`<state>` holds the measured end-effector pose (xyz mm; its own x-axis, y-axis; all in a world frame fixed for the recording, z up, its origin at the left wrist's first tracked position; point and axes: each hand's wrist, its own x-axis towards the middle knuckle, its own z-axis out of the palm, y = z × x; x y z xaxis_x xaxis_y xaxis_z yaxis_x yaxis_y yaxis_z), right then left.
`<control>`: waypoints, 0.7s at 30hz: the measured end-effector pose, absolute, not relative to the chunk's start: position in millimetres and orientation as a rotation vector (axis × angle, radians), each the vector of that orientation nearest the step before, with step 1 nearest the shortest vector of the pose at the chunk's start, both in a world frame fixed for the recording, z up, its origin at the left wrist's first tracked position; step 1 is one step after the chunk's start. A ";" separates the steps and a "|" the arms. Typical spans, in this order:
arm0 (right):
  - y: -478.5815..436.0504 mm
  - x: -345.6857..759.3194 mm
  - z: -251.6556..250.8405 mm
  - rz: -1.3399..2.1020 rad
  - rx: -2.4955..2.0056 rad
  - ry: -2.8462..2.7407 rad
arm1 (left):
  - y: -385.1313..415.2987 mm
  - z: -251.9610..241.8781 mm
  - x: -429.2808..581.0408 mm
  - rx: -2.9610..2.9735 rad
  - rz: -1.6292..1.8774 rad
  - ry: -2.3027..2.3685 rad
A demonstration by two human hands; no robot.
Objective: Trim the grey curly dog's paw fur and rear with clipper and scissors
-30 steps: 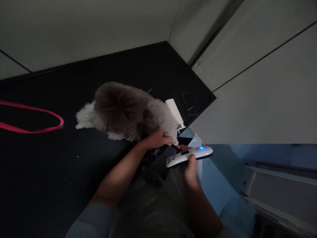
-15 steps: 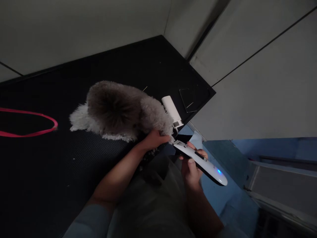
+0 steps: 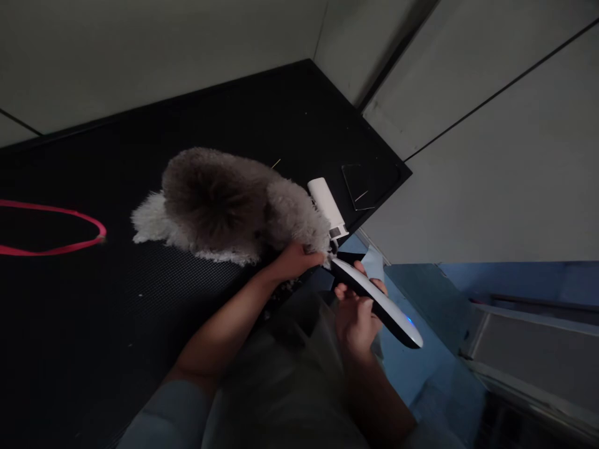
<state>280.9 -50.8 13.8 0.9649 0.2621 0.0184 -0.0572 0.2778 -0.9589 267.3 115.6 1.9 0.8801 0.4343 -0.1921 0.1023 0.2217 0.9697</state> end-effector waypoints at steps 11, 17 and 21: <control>-61.6 284.4 11.7 0.233 -1.375 -0.338 | 117.9 4.7 263.4 1.356 0.204 0.503; -54.0 282.7 11.9 0.202 -1.344 -0.273 | 117.9 4.4 264.3 1.344 0.204 0.492; -56.2 290.5 13.8 0.286 -1.272 -0.123 | 118.2 3.4 265.9 1.321 0.212 0.485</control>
<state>290.5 -56.2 13.8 0.9581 0.2785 -0.0664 -0.1431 0.2650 -0.9536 265.9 118.2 3.4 0.8821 0.4170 -0.2190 0.1225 0.2459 0.9615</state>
